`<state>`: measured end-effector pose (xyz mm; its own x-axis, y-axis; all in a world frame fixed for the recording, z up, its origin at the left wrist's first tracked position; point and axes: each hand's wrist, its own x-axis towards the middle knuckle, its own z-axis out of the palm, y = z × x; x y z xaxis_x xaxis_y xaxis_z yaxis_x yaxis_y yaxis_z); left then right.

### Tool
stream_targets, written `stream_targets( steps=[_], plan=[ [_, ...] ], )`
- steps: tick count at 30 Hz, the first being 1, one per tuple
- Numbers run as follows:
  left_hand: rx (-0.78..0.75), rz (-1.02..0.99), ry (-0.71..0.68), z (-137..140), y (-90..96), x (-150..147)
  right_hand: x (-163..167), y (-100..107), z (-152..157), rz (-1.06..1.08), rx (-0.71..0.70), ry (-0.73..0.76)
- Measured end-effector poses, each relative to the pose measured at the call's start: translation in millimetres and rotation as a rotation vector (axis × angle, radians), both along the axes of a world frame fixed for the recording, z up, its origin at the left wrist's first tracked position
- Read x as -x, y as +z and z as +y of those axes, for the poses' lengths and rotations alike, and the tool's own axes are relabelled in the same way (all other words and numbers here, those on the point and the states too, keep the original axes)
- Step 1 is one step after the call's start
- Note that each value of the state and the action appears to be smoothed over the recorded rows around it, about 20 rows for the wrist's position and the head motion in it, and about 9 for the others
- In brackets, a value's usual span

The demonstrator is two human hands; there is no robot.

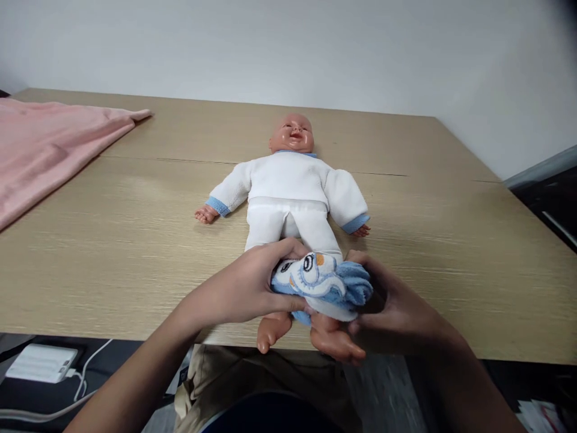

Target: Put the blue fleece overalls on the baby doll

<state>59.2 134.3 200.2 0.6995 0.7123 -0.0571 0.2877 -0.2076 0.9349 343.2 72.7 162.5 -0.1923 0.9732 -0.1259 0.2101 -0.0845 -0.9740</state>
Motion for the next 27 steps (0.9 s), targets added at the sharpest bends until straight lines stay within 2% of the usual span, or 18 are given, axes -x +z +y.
stream_targets(
  steps=[3, 5, 8, 11, 13, 15, 17, 20, 23, 25, 27],
  plan=[
    [-0.094, 0.056, 0.015, -10, 3.1, 2, -10, 3, 3, 0.024, -0.065, 0.187],
    [-0.186, 0.055, 0.045, -20, 2.4, 9, -13, 5, 6, 0.014, -0.122, 0.156],
    [-0.314, 0.088, 0.152, -34, -4.9, 25, -9, 8, 14, 0.003, -0.112, 0.096],
    [-0.363, 0.166, 0.277, -44, -15.1, 42, -3, 12, 27, -0.062, -0.141, 0.037],
    [-0.320, 0.177, 0.318, -47, -19.8, 52, -1, 16, 36, -0.173, -0.208, 0.089],
    [-0.262, 0.168, 0.319, -47, -21.9, 57, -2, 21, 44, -0.264, -0.268, 0.210],
    [-0.216, 0.151, 0.292, -45, -22.4, 60, -2, 25, 50, -0.274, -0.302, 0.293],
    [-0.095, 0.062, 0.291, -39, -25.2, 58, 4, 26, 57, -0.156, -0.267, 0.163],
    [0.081, -0.101, 0.453, -25, -31.7, 51, 16, 21, 70, -0.026, -0.211, 0.022],
    [0.208, -0.175, 0.524, -12, -34.7, 45, 23, 15, 83, 0.022, -0.218, 0.015],
    [0.276, -0.197, 0.497, 0, -34.2, 40, 25, 8, 96, 0.025, -0.258, 0.028]
  ],
)
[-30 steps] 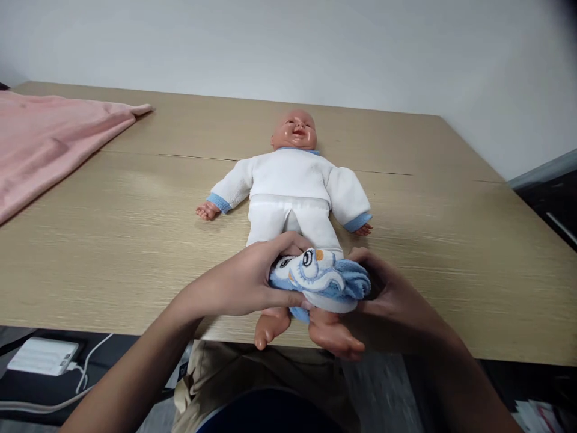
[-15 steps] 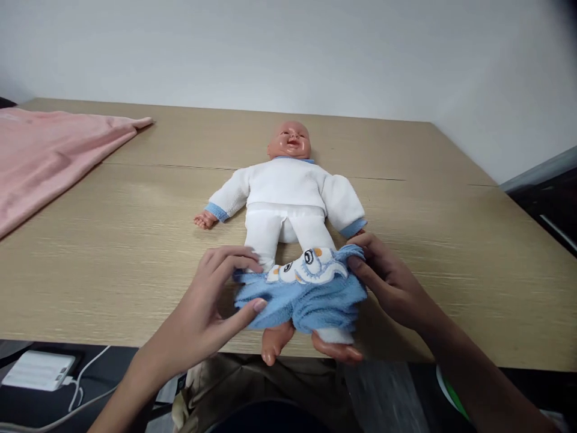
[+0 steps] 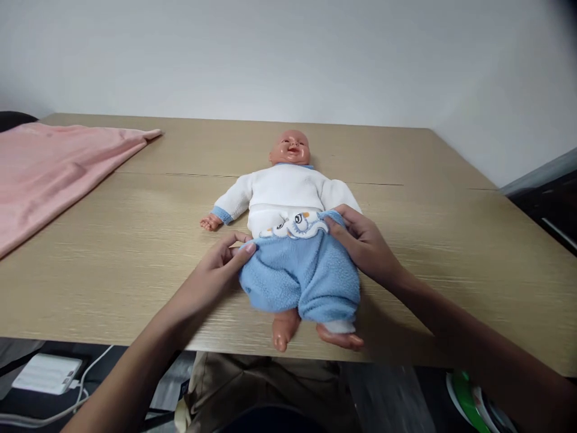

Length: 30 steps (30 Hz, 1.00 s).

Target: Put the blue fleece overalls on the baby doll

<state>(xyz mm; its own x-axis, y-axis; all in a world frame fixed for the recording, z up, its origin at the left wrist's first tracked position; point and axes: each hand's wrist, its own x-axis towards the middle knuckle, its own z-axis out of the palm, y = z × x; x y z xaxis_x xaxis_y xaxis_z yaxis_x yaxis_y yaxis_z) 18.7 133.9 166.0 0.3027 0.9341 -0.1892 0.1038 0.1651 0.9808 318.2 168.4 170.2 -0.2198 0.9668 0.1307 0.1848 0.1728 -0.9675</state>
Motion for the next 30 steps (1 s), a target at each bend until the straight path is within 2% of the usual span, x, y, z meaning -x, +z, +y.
stream_targets(
  steps=[1, 3, 6, 8, 11, 13, 15, 17, 21, 24, 27, 30],
  plan=[
    [-0.011, 0.018, -0.035, 4, 1.6, -1, -1, -4, 5, -0.019, -0.029, 0.004],
    [-0.141, 0.113, -0.078, 10, 5.9, -1, -4, -11, 12, -0.087, -0.116, -0.013],
    [-0.465, 0.271, -0.043, 15, 8.6, 0, -8, -19, 11, -0.184, -0.234, -0.087],
    [-0.557, 0.291, -0.010, 22, 5.0, -2, -8, -22, 10, -0.214, -0.259, -0.129],
    [-0.495, 0.263, 0.070, 44, -5.4, -8, -1, -26, 14, -0.208, -0.208, -0.145],
    [-0.438, 0.200, 0.104, 63, -11.2, -13, 5, -30, 23, -0.127, -0.145, -0.094],
    [-0.352, 0.101, 0.065, 78, -13.7, -16, 11, -34, 32, 0.003, -0.085, -0.019],
    [-0.317, 0.040, 0.044, 86, -13.5, -15, 14, -35, 37, 0.059, -0.084, 0.010],
    [-0.579, 0.094, 0.112, 88, -12.9, -10, 13, -28, 32, -0.132, -0.303, -0.139],
    [-0.621, 0.128, 0.094, 93, -15.1, -8, 11, -23, 32, -0.222, -0.400, -0.249],
    [-0.541, 0.088, 0.066, 111, -18.3, -9, 11, -28, 50, -0.202, -0.320, -0.268],
    [-0.378, -0.047, -0.040, 134, -23.3, -12, 10, -38, 76, -0.075, -0.182, -0.227]
  ],
)
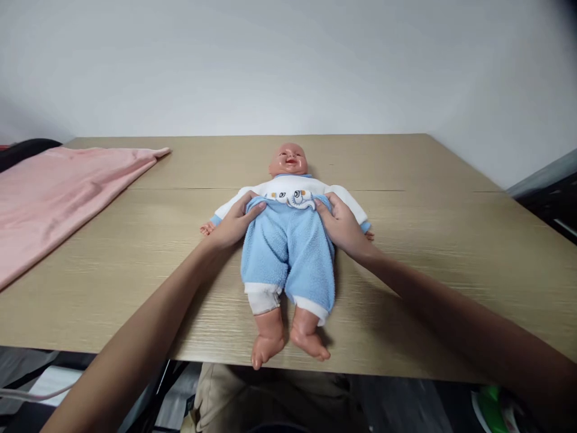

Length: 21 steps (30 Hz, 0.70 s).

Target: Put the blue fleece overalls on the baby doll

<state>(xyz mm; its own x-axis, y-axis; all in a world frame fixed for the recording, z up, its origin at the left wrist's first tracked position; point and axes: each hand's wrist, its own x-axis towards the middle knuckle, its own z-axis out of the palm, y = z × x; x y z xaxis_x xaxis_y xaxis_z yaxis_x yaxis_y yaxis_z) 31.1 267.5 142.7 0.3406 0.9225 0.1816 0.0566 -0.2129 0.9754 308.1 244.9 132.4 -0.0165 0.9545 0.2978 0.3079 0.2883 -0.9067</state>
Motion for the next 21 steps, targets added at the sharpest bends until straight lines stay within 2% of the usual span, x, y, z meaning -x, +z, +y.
stream_targets(
  steps=[4, 10, 12, 15, 17, 21],
  plan=[
    [0.211, -0.099, -0.156, 15, -8.6, 4, -5, -5, 13, 0.082, 0.075, 0.063],
    [0.238, -0.033, -0.227, 10, -12.6, 25, -17, -2, -8, 0.152, 0.184, 0.119],
    [0.208, -0.030, -0.201, 7, -11.2, 25, -17, 1, -13, 0.124, 0.157, 0.104],
    [0.133, -0.057, -0.112, 4, -8.7, 19, -12, 4, -14, -0.027, -0.029, 0.004],
    [0.098, -0.044, -0.051, 1, -7.6, 16, -9, 4, -12, -0.106, -0.087, -0.063],
    [0.132, 0.004, -0.022, -1, -7.1, 14, -6, -4, -2, -0.005, 0.081, 0.027]
  ],
)
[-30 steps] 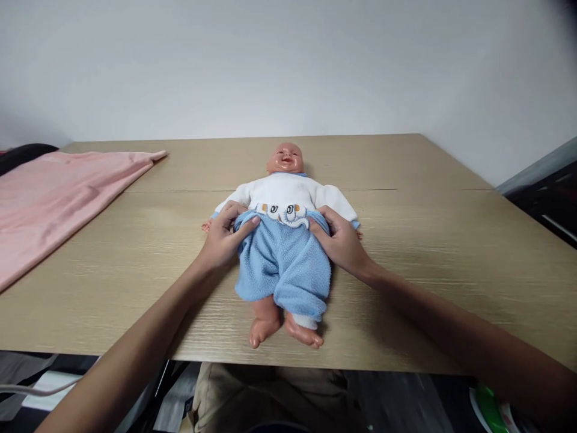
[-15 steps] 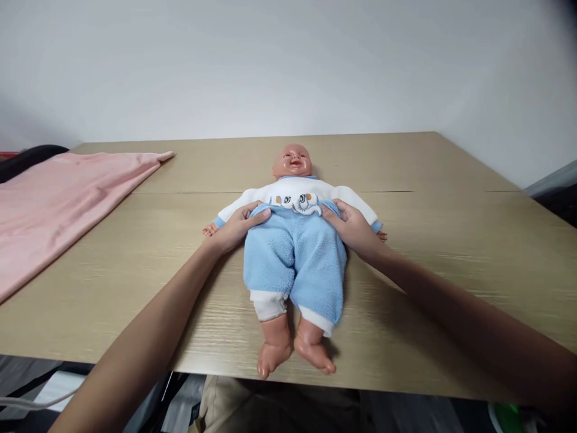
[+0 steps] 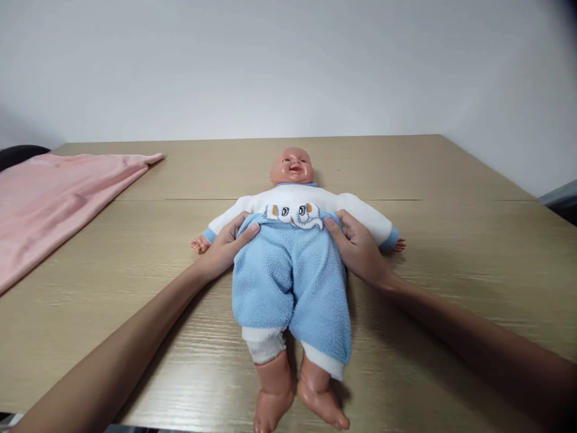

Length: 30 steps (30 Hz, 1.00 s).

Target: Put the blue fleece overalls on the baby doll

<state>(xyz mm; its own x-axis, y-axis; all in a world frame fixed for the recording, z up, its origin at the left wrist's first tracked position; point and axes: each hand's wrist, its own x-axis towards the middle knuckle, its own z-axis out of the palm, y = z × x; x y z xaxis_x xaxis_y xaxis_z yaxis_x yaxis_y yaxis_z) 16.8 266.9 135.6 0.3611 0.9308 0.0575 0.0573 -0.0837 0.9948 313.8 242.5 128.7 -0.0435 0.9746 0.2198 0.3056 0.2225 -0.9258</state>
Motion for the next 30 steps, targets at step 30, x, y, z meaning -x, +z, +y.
stream_targets(
  steps=[30],
  plan=[
    [0.099, -0.351, 0.152, -3, -0.9, -3, -10, 22, 10, -0.246, -0.025, 0.069]
  ],
)
